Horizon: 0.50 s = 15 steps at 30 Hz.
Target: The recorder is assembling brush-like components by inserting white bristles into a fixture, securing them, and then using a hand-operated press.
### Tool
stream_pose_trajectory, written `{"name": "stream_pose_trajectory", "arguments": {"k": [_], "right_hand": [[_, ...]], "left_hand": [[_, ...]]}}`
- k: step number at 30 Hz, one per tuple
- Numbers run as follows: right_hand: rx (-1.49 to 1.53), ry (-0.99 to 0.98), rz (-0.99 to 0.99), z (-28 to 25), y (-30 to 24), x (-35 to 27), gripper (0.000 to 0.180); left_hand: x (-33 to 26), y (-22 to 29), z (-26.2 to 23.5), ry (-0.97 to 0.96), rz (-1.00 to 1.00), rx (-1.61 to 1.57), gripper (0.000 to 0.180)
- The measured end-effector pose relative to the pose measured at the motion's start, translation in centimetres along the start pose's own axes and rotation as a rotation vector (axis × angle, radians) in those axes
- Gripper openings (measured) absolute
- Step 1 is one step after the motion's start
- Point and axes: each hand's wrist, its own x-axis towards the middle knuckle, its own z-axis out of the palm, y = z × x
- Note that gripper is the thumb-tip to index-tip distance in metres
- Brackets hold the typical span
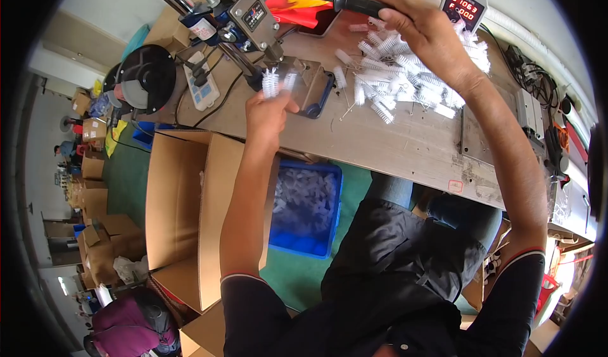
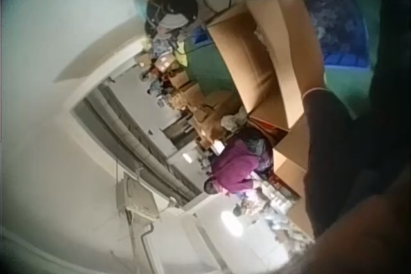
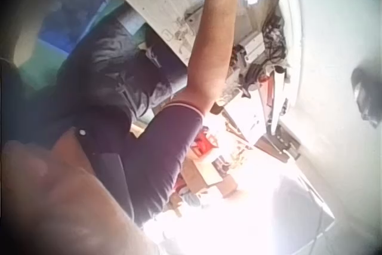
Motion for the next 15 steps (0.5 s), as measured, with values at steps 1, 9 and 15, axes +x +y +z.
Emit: {"name": "stream_pose_trajectory", "arguments": {"k": [1,9,15], "right_hand": [[-0.038,0.033,-0.050,0.4,0.1,-0.2,0.044],[-0.208,0.287,-0.189,5.7,2.6,-1.7,0.042],[-0.225,0.337,-0.220,7.0,2.7,-2.0,0.035]], "left_hand": [[0.0,0.0,0.0,0.002,0.004,0.001,0.034],[0.2,0.9,-0.8,-0.036,-0.014,0.020,0.035],[0.5,1.3,-1.2,-0.083,-0.038,0.021,0.036]]}}
